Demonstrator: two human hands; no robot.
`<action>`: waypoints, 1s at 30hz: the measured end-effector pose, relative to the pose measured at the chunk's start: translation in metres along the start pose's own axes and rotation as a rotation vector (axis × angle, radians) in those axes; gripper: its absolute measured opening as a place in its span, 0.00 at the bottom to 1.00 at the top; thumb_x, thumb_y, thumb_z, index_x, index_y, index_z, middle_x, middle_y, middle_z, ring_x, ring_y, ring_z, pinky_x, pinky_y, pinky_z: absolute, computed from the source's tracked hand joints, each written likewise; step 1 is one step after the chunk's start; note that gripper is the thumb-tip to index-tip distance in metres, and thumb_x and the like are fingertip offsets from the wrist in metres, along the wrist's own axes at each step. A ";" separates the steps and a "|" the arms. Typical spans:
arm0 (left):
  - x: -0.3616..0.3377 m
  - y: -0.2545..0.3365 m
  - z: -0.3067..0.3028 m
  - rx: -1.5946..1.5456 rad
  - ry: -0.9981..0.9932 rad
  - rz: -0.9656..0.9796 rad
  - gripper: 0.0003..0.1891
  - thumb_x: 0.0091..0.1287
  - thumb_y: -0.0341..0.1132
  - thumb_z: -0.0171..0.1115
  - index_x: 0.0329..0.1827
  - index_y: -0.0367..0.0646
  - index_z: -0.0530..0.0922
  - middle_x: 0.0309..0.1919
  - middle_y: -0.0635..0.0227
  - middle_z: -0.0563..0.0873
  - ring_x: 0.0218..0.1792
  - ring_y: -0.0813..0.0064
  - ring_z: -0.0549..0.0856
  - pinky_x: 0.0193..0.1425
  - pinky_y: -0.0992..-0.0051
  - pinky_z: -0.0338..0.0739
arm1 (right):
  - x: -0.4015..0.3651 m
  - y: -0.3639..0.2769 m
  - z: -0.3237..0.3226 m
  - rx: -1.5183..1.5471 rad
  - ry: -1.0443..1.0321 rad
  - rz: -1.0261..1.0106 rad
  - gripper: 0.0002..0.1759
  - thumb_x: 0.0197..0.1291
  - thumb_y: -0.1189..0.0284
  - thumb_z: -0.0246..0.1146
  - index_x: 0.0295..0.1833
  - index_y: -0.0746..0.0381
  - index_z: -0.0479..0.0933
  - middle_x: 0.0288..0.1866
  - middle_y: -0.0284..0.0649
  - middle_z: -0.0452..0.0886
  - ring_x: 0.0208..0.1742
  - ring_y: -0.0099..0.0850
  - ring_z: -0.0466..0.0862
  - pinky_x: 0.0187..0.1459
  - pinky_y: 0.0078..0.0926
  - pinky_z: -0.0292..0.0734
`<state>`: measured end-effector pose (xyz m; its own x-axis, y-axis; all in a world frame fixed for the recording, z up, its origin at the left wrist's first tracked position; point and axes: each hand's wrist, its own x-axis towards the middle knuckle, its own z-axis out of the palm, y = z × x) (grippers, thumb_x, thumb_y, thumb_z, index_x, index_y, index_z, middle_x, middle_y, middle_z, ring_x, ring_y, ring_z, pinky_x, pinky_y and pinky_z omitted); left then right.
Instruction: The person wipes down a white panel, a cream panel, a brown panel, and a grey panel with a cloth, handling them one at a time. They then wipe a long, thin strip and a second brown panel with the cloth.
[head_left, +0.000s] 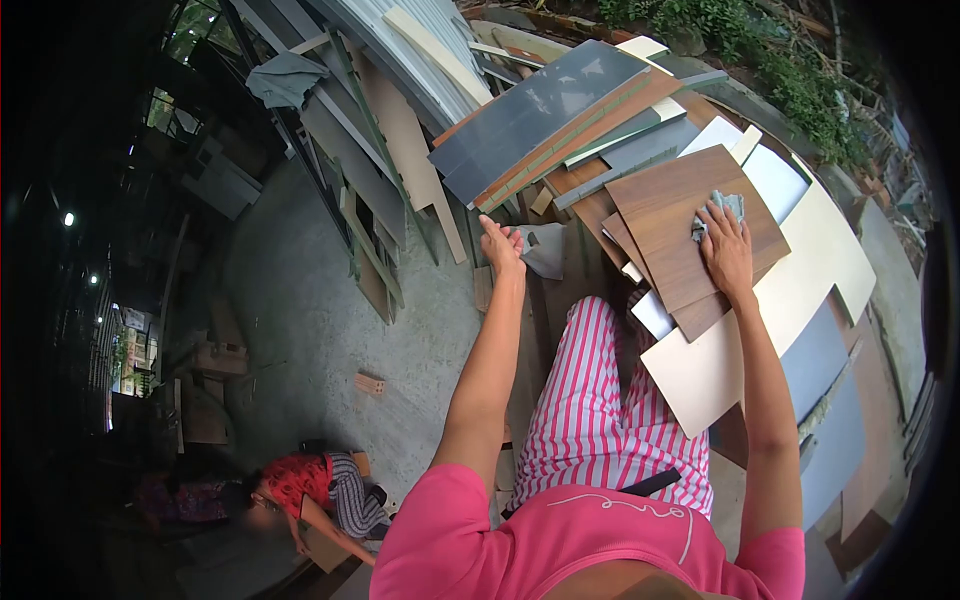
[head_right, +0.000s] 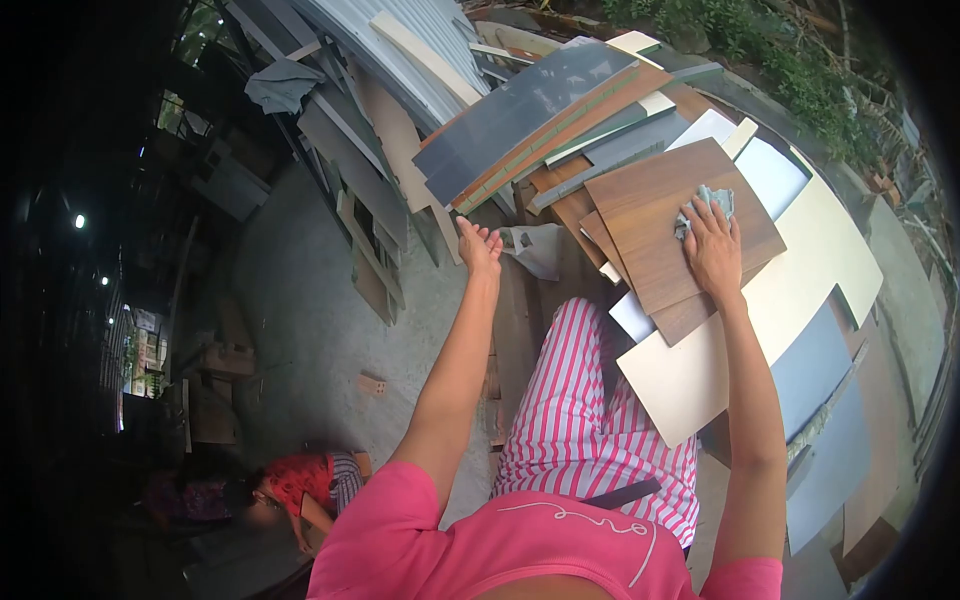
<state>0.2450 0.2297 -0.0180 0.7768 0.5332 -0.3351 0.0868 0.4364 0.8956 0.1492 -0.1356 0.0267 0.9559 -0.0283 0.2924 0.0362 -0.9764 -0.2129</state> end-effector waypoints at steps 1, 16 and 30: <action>0.010 0.006 -0.007 -0.008 0.021 0.001 0.38 0.60 0.66 0.54 0.56 0.36 0.67 0.45 0.61 0.72 0.39 0.67 0.79 0.39 0.69 0.75 | 0.000 0.001 0.003 0.015 0.043 -0.014 0.22 0.64 0.67 0.49 0.64 0.51 0.67 0.69 0.34 0.64 0.72 0.35 0.59 0.71 0.44 0.49; 0.094 0.075 -0.002 0.081 -0.029 -0.294 0.27 0.54 0.54 0.69 0.51 0.48 0.73 0.44 0.67 0.76 0.47 0.70 0.74 0.48 0.62 0.67 | 0.000 0.000 0.002 0.020 0.044 0.015 0.21 0.64 0.67 0.49 0.64 0.51 0.68 0.69 0.34 0.65 0.72 0.36 0.60 0.71 0.44 0.50; 0.038 0.143 0.039 -0.443 -0.421 -0.254 0.27 0.61 0.44 0.66 0.58 0.40 0.67 0.55 0.58 0.74 0.57 0.56 0.75 0.61 0.52 0.72 | 0.001 0.002 0.003 0.022 0.049 0.031 0.21 0.64 0.65 0.49 0.63 0.51 0.69 0.69 0.33 0.64 0.72 0.34 0.59 0.71 0.43 0.50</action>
<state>0.3115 0.2839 0.1087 0.9512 0.0845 -0.2968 0.1049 0.8160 0.5684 0.1506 -0.1374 0.0240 0.9414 -0.0697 0.3301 0.0135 -0.9699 -0.2430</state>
